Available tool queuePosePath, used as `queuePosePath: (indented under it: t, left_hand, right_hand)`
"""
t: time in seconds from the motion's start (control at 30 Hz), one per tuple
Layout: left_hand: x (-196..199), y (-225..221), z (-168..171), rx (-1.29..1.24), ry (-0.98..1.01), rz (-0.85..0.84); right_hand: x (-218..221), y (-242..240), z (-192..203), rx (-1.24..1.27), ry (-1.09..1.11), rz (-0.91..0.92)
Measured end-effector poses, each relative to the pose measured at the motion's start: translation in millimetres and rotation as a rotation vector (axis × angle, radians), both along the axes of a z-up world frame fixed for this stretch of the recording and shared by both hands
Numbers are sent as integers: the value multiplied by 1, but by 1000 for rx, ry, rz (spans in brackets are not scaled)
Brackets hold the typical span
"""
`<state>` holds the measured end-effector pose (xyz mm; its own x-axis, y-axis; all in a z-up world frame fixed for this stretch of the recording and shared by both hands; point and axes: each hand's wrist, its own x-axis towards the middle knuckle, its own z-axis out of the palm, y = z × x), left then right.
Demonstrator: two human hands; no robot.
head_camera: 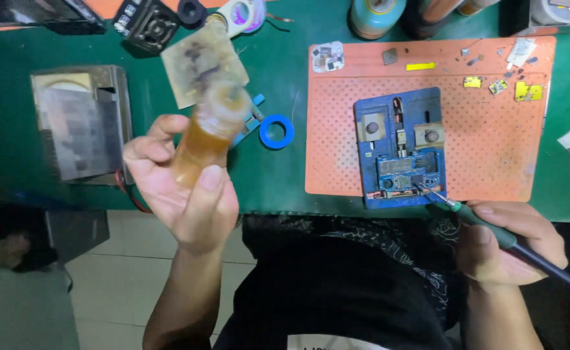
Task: Soldering components on a mobile phone motherboard using a soldering iron and applying flux.
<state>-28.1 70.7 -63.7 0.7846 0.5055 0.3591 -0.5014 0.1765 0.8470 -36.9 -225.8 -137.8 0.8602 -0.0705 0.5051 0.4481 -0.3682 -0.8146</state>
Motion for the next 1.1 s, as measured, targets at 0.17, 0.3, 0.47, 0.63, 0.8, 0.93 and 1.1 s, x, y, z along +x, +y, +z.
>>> queuePosePath:
  t: [0.17,0.3,0.47,0.63,0.8,0.93,1.1]
  left_hand:
    - [9,36,15,-93,174,-67]
    - [19,48,15,-448,312,-148]
    - [40,35,26,-442,308,-497]
    - [68,21,17,-213,395,-618]
    - [86,11,18,657,297,-252]
    - [92,8,20,814,256,-161]
    - [94,13,10,900,282,-124]
  right_hand:
    - [1,0,-1,-11,-54,-3]
    - [0,-4,-1,-14,-28,34]
    - [0,-2,2,-14,-42,37]
    - [2,-1,4,9,-40,53]
    - [2,0,6,5,-25,52]
    - [2,-2,4,7,-5,59]
    - [4,0,5,8,-60,68]
